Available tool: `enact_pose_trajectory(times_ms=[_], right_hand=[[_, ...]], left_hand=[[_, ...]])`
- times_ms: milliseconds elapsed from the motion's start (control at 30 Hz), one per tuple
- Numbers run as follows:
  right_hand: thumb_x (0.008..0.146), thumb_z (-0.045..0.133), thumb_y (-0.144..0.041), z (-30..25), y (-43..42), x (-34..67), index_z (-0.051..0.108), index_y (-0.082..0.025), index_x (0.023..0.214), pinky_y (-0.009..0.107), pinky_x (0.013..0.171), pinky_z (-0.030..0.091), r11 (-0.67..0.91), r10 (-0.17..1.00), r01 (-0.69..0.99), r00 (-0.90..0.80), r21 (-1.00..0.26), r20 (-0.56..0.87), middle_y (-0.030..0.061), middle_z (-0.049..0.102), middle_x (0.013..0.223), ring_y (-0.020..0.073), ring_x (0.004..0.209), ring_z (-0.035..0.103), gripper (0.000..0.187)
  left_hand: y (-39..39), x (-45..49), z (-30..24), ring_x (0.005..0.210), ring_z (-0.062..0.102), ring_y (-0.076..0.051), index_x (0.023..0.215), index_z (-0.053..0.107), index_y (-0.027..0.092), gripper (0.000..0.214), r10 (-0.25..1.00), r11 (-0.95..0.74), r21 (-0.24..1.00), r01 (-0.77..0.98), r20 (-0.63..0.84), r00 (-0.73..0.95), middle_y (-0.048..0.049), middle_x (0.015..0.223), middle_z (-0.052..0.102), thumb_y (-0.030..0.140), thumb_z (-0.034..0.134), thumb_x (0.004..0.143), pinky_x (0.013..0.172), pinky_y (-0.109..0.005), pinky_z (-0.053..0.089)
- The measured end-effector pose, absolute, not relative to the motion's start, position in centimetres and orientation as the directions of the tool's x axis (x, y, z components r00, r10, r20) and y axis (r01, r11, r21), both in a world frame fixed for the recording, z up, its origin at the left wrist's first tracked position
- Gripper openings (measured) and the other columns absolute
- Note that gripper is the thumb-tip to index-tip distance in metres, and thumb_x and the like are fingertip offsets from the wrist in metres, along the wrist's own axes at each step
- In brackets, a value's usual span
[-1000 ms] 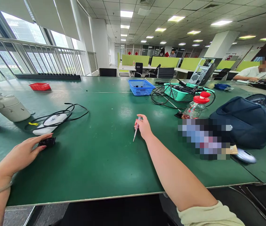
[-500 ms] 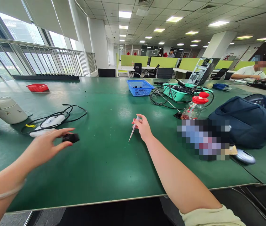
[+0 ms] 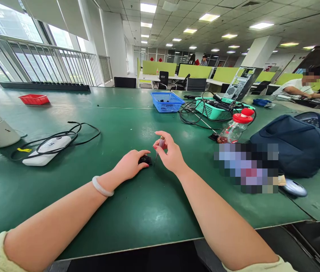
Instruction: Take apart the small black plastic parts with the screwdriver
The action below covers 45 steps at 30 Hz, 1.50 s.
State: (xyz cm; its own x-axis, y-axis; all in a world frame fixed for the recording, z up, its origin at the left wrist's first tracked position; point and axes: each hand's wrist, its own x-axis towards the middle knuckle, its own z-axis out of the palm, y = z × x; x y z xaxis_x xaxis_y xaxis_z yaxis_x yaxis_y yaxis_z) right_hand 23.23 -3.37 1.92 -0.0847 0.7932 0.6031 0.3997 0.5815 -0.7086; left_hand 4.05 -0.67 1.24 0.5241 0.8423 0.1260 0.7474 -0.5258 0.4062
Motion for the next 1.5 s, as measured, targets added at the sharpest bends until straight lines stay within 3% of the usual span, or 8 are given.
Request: enact_pose_trajectory(times_ms=[167, 233, 400, 567, 967, 1300, 1500], right_hand=[[0.094, 0.045, -0.018, 2.8, -4.5, 22.9, 0.054, -0.03, 0.128, 0.031, 0.078, 0.053, 0.608, 0.783, 0.48, -0.235, -0.632, 0.576, 0.0007, 0.069, 0.095, 0.0144, 0.078, 0.063, 0.037], [0.094, 0.044, -0.016, 3.1, -5.1, 22.7, 0.055, -0.031, 0.127, 0.032, 0.08, 0.054, 0.642, 0.752, 0.478, -0.243, -0.599, 0.612, 0.0011, 0.07, 0.098, 0.0154, 0.083, 0.066, 0.038], [0.097, 0.045, -0.019, 3.5, -6.3, 22.2, 0.052, -0.032, 0.124, 0.036, 0.085, 0.058, 0.727, 0.626, 0.444, -0.116, -0.523, 0.771, 0.0021, 0.072, 0.103, 0.0166, 0.089, 0.07, 0.032], [0.098, 0.044, -0.019, 3.2, -6.3, 21.8, 0.053, -0.03, 0.117, 0.036, 0.083, 0.06, 0.753, 0.587, 0.446, -0.121, -0.484, 0.8, 0.0031, 0.072, 0.106, 0.0164, 0.089, 0.072, 0.024], [0.097, 0.045, -0.021, 2.2, -4.8, 22.4, 0.054, -0.029, 0.113, 0.037, 0.084, 0.058, 0.646, 0.71, 0.455, -0.061, -0.613, 0.702, 0.0033, 0.071, 0.103, 0.0177, 0.091, 0.071, 0.019], [0.097, 0.047, -0.026, 2.4, -4.8, 22.4, 0.054, -0.029, 0.115, 0.036, 0.083, 0.057, 0.627, 0.725, 0.435, -0.02, -0.646, 0.689, 0.0021, 0.07, 0.097, 0.0169, 0.086, 0.069, 0.019], [0.094, 0.054, -0.032, 2.1, -4.0, 22.7, 0.054, -0.03, 0.119, 0.037, 0.084, 0.058, 0.545, 0.801, 0.306, 0.083, -0.78, 0.593, 0.0006, 0.069, 0.094, 0.0163, 0.084, 0.068, 0.025]], left_hand=[[-0.4, 2.9, 0.1, 0.114, 0.067, -0.026, 0.132, 0.06, 0.024, 0.056, 0.828, -0.49, 0.65, 0.581, 0.138, 0.544, -0.0073, 0.126, 0.071, 0.034, 0.07, 0.078, 0.107, -0.046, 0.049], [-0.3, 2.6, -0.2, 0.113, 0.067, -0.025, 0.129, 0.062, 0.021, 0.054, 0.834, -0.469, 0.694, 0.547, 0.143, 0.533, -0.0086, 0.126, 0.071, 0.035, 0.069, 0.078, 0.107, -0.045, 0.05], [-0.3, 2.7, 0.0, 0.103, 0.069, -0.025, 0.115, 0.07, 0.022, 0.037, 0.826, -0.507, 0.642, 0.575, 0.17, 0.538, -0.007, 0.116, 0.075, 0.033, 0.064, 0.08, 0.1, -0.044, 0.054], [-0.4, 2.8, 0.3, 0.103, 0.069, -0.025, 0.113, 0.071, 0.023, 0.034, 0.822, -0.532, 0.591, 0.606, 0.188, 0.538, -0.0056, 0.114, 0.075, 0.033, 0.064, 0.081, 0.099, -0.043, 0.054], [-0.6, 2.9, 0.5, 0.099, 0.07, -0.024, 0.111, 0.071, 0.024, 0.034, 0.83, -0.502, 0.622, 0.601, 0.151, 0.537, -0.0043, 0.112, 0.075, 0.033, 0.063, 0.08, 0.094, -0.04, 0.055], [-0.6, 2.9, 0.5, 0.098, 0.07, -0.024, 0.11, 0.071, 0.024, 0.033, 0.823, -0.514, 0.623, 0.59, 0.163, 0.544, -0.0045, 0.111, 0.075, 0.034, 0.063, 0.08, 0.095, -0.041, 0.055], [-0.4, 2.9, 0.4, 0.1, 0.07, -0.024, 0.11, 0.07, 0.023, 0.034, 0.829, -0.498, 0.638, 0.587, 0.151, 0.539, -0.0044, 0.11, 0.075, 0.034, 0.062, 0.079, 0.097, -0.04, 0.054]])
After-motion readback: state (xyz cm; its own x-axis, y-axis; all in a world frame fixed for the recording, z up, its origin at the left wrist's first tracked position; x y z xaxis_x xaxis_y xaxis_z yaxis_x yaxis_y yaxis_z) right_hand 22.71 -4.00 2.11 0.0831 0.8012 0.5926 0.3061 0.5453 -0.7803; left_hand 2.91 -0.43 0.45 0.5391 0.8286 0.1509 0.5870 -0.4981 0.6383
